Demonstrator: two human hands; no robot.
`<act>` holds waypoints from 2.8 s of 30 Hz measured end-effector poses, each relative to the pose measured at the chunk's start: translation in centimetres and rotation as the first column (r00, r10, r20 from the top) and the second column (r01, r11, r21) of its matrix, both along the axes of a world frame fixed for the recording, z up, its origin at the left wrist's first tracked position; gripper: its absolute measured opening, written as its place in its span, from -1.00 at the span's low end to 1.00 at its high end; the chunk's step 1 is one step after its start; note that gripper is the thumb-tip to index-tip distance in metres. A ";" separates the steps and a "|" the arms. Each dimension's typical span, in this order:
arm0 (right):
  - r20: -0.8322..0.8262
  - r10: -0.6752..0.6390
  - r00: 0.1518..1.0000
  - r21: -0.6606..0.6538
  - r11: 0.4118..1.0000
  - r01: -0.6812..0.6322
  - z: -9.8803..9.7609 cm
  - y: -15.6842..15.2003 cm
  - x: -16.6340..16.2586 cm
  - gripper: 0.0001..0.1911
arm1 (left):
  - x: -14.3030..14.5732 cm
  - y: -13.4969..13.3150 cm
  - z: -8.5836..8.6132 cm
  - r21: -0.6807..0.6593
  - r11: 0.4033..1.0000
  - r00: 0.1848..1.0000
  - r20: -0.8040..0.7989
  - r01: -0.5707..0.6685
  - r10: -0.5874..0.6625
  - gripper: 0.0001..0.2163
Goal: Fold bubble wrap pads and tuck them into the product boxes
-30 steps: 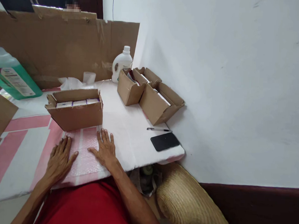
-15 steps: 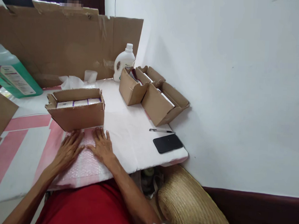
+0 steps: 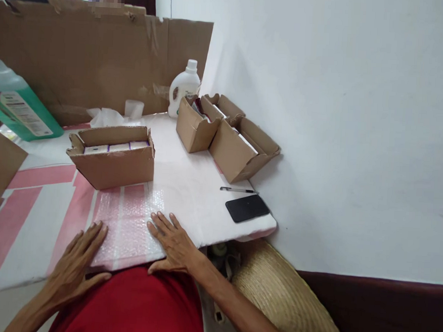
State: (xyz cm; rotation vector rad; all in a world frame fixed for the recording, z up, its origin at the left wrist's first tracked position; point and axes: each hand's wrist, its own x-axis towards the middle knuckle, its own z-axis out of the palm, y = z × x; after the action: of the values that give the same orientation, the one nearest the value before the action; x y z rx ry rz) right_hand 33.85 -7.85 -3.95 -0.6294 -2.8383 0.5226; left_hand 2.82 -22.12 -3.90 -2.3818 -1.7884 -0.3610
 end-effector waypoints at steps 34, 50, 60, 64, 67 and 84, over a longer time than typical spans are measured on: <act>-0.406 -0.709 0.577 -0.286 0.698 0.656 -0.8 0.9 -4.4 -0.66 | 2.1 3.7 1.6 -0.270 0.747 0.567 0.512 -0.607 0.646 -0.66; -0.262 -0.208 0.942 -0.021 0.978 0.210 1.3 -2.9 -10.1 -0.12 | 5.4 5.4 -2.7 0.222 0.975 0.998 0.062 -0.022 0.008 -0.40; -0.016 -0.415 0.910 0.035 0.909 0.415 -1.5 -0.6 -4.3 -0.10 | 3.5 5.3 -2.5 0.193 0.980 0.995 0.093 -0.040 0.022 -0.37; -0.002 -0.379 0.925 0.062 0.924 0.378 -1.7 0.5 -3.9 -0.06 | 0.9 5.5 -1.7 0.175 0.979 0.986 0.110 0.101 -0.122 -0.60; -0.002 -0.330 0.944 0.095 0.940 0.328 -1.7 2.1 -3.8 -0.04 | -0.7 5.9 -1.1 0.142 0.962 0.971 0.020 0.234 -0.239 -0.66; -0.297 -0.054 0.953 0.422 0.888 0.182 -0.4 -2.2 -12.2 -0.82 | 0.6 6.8 1.7 0.068 0.987 0.934 0.319 0.145 -0.159 -0.81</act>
State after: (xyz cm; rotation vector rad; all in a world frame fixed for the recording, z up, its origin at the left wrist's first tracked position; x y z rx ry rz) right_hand 21.66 -10.02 -4.31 -0.5792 -2.5000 -0.0672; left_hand 3.42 -15.31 -2.18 -2.5566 -1.6941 -0.8477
